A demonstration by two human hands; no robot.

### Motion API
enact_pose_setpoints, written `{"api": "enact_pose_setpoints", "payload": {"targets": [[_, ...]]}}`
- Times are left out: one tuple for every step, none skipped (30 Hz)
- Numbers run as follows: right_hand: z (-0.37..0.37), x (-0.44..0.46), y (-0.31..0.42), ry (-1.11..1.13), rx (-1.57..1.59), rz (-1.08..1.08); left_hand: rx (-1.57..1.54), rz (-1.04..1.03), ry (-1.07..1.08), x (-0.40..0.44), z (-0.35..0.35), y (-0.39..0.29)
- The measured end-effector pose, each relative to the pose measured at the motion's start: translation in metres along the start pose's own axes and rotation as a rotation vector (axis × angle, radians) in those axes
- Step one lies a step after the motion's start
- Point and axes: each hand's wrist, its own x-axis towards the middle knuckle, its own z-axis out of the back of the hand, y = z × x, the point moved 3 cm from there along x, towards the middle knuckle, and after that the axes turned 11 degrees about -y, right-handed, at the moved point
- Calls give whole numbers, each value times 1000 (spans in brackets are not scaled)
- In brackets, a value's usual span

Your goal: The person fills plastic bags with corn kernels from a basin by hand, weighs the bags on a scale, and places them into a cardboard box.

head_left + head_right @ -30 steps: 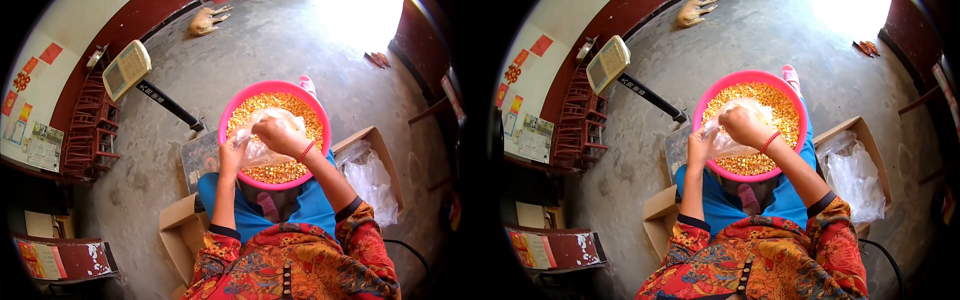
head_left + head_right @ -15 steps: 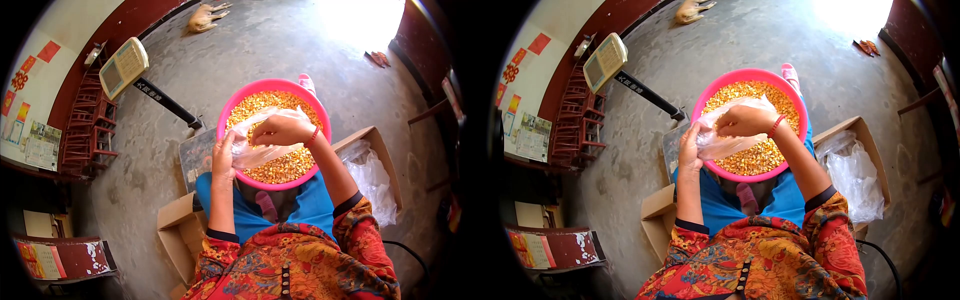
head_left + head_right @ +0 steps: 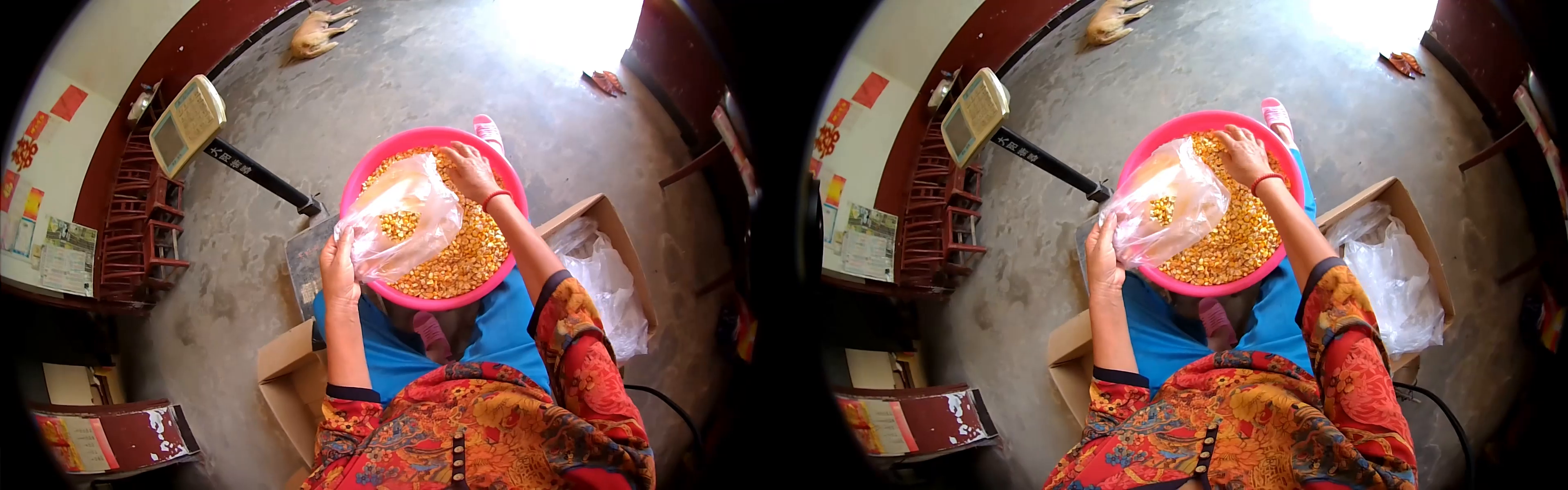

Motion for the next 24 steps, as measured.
{"api": "enact_pose_setpoints", "payload": {"targets": [[-8,-3,-2,69,-20,-7,9,11,10,-3,-3,-5],[-22,-8,-7,1,-124,79,15,23,19,-5,-5,-8],[-13,-11,3,95,-74,47,18,21,17,-6,-6,-10],[-3,-13,14,190,-27,16,4,22,36,-6,-8,-10],[-7,-16,11,191,-26,17,-11,23,56,-6,-10,-10],[-9,-19,10,203,29,60,-12,24,55,-5,-10,-8],[-11,-22,10,213,84,104,-20,29,54,-3,-11,-5],[-11,-27,6,212,82,103,-28,34,55,-2,-12,-3],[-2,-31,10,199,186,73,-30,35,59,-3,-15,-3],[3,-33,12,186,290,43,-44,38,55,-4,-17,-4],[-10,-35,2,158,228,56,-58,39,50,-5,-18,-4],[-10,-33,-1,156,227,58,-60,37,52,-4,-18,-6],[-13,-31,-5,171,374,-84,-94,66,76,-2,-17,-7],[-16,-31,-9,187,522,-226,-128,95,98,-2,-15,-8],[-19,-30,-9,87,558,-184,-130,90,95,-2,-16,-10],[-24,-28,-10,91,560,-176,-130,66,60,-1,-18,-12],[-32,-27,-14,146,816,-345,-132,43,24,-1,-20,-15],[-36,-24,-15,204,1067,-517,-139,38,17,-2,-21,-17],[-39,-20,-14,231,1311,-651,-126,32,29,-4,-22,-19],[-40,-14,-14,239,1307,-644,-114,26,41,-5,-24,-19],[-40,-8,-14,229,1444,-783,-109,8,-5,-3,-27,-17],[-31,-2,-4,217,1578,-925,-119,3,-11,-1,-27,-16],[-18,5,4,163,1501,-897,-114,12,23,0,-26,-15],[-21,13,2,136,1532,-909,-110,21,56,2,-27,-14]]}}
